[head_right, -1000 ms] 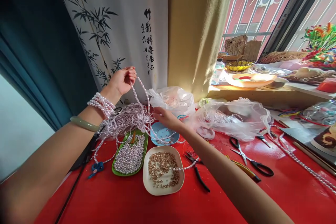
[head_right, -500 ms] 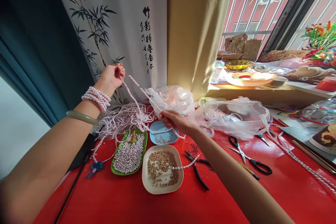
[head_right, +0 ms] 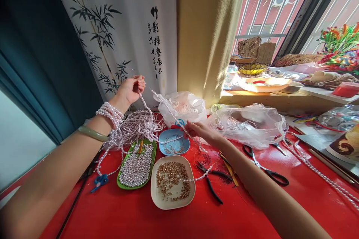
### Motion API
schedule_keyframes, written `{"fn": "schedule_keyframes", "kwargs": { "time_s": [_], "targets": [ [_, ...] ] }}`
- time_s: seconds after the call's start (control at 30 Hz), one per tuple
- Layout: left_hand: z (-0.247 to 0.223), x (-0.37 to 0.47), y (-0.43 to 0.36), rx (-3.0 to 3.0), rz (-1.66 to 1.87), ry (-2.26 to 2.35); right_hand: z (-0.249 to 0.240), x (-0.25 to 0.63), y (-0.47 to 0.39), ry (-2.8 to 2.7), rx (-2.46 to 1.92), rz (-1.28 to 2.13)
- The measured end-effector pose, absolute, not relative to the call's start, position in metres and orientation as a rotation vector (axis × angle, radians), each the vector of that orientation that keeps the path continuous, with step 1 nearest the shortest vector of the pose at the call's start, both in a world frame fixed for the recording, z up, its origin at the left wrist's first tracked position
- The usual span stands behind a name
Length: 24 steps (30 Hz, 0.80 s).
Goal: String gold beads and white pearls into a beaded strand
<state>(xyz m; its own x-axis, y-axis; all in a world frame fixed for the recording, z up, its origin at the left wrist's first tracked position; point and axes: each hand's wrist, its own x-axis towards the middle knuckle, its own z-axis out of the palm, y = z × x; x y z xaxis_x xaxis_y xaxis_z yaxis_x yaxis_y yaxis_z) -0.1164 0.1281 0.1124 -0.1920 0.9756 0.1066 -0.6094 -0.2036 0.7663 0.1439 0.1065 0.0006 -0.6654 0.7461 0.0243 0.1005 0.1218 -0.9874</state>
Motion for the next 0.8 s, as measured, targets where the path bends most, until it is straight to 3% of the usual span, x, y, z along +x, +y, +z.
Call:
{"fn": "schedule_keyframes", "kwargs": {
  "time_s": [0.3,0.6,0.8],
  "targets": [
    [0.105,-0.073,0.121,0.857,1.447,0.66,0.042,0.076,0.11,-1.919,-0.685,1.26],
    [0.104,-0.088,0.114,0.991,1.516,0.769,0.03,0.078,0.103,-1.875,-0.631,1.352],
    [0.089,-0.077,0.11,1.148,1.396,0.715,0.051,0.076,0.103,-1.859,-0.574,1.388]
  ]
}}
